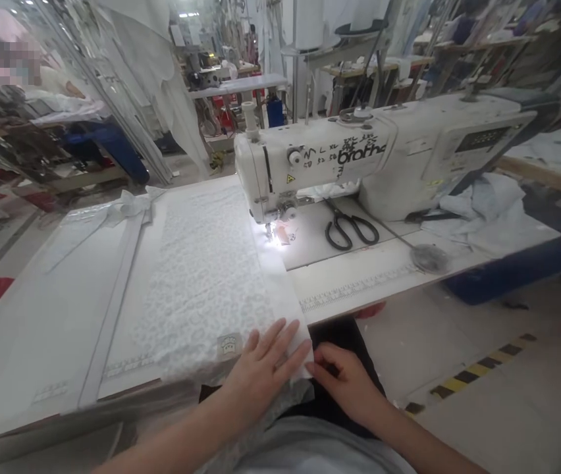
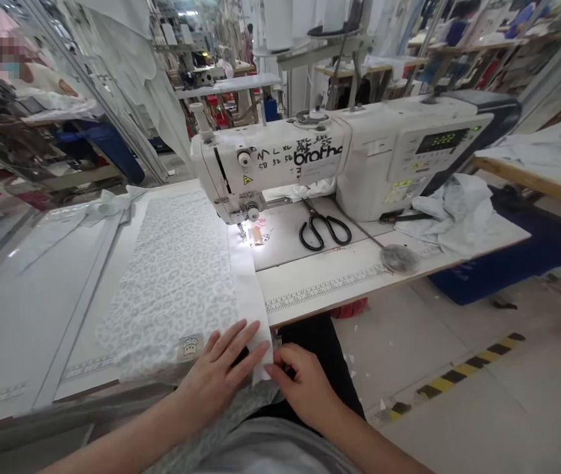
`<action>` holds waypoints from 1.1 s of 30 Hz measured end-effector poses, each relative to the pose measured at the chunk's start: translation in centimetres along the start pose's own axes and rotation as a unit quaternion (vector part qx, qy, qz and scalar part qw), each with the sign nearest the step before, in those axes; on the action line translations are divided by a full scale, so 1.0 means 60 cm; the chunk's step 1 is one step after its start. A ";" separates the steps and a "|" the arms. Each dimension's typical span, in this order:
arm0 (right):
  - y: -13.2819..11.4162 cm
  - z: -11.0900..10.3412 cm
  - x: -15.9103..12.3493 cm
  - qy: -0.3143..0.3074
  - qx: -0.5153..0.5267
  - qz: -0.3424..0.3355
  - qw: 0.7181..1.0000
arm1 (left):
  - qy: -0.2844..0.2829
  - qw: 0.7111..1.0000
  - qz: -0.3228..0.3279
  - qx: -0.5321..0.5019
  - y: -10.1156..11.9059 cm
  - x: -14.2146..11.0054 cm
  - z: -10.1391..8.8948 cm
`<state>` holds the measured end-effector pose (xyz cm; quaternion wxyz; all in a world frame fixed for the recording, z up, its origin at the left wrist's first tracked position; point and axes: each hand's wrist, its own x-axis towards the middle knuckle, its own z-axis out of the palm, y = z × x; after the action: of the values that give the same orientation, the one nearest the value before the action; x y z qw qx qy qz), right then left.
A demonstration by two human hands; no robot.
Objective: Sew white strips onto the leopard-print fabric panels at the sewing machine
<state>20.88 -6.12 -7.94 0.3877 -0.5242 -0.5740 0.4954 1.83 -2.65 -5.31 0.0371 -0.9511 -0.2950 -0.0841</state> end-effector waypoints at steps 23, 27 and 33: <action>0.002 0.031 -0.026 -0.040 0.219 0.084 0.971 | 0.111 0.979 0.031 -0.167 0.018 -0.013 0.014; -0.005 0.022 -0.039 -0.047 0.181 0.092 0.978 | 0.132 0.966 0.029 -0.220 0.023 -0.005 -0.002; -0.021 0.014 -0.047 -0.038 0.119 0.073 0.989 | 0.111 0.962 0.039 -0.247 0.027 0.003 -0.009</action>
<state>20.22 -9.00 -6.69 0.3878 -0.4952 -0.4859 0.6068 2.84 -3.94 -4.78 -0.1634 -0.9259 -0.2221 -0.2584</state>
